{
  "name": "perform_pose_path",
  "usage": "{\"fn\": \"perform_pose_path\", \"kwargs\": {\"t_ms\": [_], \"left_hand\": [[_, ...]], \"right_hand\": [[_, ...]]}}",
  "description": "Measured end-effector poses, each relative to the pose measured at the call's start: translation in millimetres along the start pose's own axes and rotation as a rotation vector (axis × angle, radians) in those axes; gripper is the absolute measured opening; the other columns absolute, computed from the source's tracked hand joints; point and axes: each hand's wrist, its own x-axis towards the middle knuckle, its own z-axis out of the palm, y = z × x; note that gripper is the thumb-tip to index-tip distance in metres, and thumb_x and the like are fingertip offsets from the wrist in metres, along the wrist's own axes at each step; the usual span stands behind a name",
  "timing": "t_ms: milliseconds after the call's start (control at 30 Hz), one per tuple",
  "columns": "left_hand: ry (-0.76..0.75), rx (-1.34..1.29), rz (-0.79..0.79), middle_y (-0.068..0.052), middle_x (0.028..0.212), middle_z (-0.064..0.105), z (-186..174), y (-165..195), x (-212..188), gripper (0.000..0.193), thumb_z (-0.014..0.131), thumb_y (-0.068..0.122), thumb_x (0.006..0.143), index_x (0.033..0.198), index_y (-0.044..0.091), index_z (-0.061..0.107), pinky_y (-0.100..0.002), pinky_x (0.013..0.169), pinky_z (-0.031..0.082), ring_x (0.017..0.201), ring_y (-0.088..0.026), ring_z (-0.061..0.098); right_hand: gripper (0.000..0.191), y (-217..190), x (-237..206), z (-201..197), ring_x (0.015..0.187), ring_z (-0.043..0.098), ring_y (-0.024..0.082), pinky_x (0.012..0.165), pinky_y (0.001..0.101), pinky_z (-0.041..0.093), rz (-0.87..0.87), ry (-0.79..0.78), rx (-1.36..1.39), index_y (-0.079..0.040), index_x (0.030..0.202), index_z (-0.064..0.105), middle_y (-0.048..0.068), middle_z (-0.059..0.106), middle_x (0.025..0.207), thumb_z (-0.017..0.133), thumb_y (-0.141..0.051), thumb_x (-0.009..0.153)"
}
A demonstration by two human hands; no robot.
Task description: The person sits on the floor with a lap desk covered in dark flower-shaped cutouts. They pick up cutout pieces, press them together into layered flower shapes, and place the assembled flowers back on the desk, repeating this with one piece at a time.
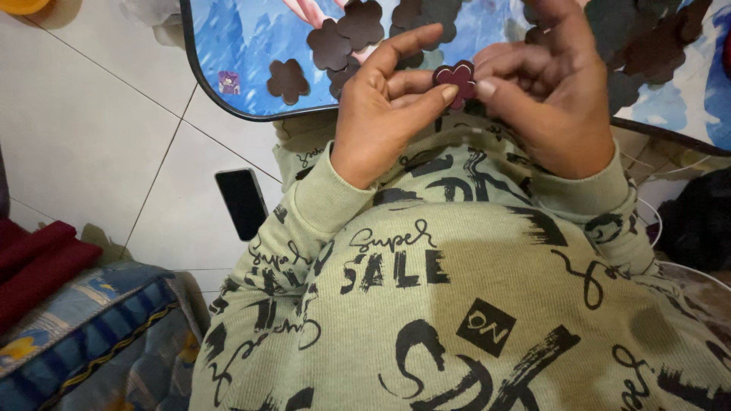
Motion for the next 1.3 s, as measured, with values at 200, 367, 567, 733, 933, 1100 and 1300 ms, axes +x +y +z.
{"fn": "perform_pose_path", "kwargs": {"t_ms": [200,367,567,733,933,1100,1300], "left_hand": [[0.000,0.004,-0.015,-0.014,0.116,0.076,1,2,0,0.058,0.073,-0.004,0.099,0.152,0.000,0.047,-0.027,0.094,0.062,0.107,-0.015,0.074],[-0.014,-0.016,-0.027,-0.014,0.114,0.077,0,0,0,0.059,0.072,-0.003,0.100,0.152,0.000,0.046,-0.026,0.093,0.061,0.105,-0.015,0.074],[-0.033,0.042,-0.018,-0.010,0.110,0.077,-3,-8,2,0.055,0.069,0.003,0.104,0.154,0.002,0.046,-0.022,0.081,0.057,0.096,-0.009,0.071],[-0.035,0.031,-0.036,-0.006,0.112,0.078,-6,-12,3,0.049,0.064,0.010,0.108,0.153,0.005,0.046,-0.021,0.082,0.059,0.098,-0.007,0.072],[-0.022,0.067,-0.012,-0.010,0.113,0.078,-3,-12,3,0.049,0.068,0.007,0.109,0.154,0.003,0.049,-0.022,0.087,0.058,0.102,-0.010,0.072],[-0.046,0.072,0.047,-0.011,0.116,0.073,2,-10,2,0.057,0.072,0.000,0.103,0.153,0.002,0.046,-0.024,0.090,0.060,0.103,-0.013,0.073],[0.030,0.023,0.030,-0.011,0.110,0.073,3,-5,4,0.054,0.071,-0.002,0.102,0.150,0.000,0.048,-0.024,0.088,0.061,0.098,-0.015,0.076]], "right_hand": [[0.078,-2,3,4,0.097,0.069,0.015,0.089,0.0222,0.058,-0.025,-0.051,0.011,0.000,0.167,0.030,0.013,0.067,0.108,0.069,0.013,0.101],[0.077,-8,6,7,0.091,0.071,0.015,0.085,0.0218,0.060,0.019,-0.040,0.024,0.000,0.162,0.028,0.012,0.068,0.103,0.068,0.012,0.098],[0.079,1,3,2,0.091,0.070,0.015,0.085,0.0218,0.059,0.014,-0.033,0.013,-0.001,0.165,0.027,0.012,0.068,0.102,0.068,0.012,0.099],[0.073,15,2,-6,0.093,0.066,0.014,0.088,0.0218,0.057,-0.059,-0.062,-0.019,0.001,0.162,0.029,0.012,0.067,0.101,0.069,0.014,0.104],[0.074,17,4,-7,0.092,0.069,0.013,0.087,0.0226,0.059,-0.040,-0.049,0.006,0.000,0.161,0.031,0.011,0.067,0.101,0.069,0.013,0.099],[0.071,16,2,-4,0.092,0.068,0.014,0.085,0.0232,0.058,-0.127,-0.092,-0.018,-0.001,0.163,0.029,0.014,0.068,0.102,0.067,0.012,0.105],[0.068,14,1,-7,0.076,0.064,0.011,0.067,0.0189,0.051,-0.026,0.010,0.026,-0.003,0.167,0.029,0.014,0.073,0.107,0.059,0.002,0.107]]}}
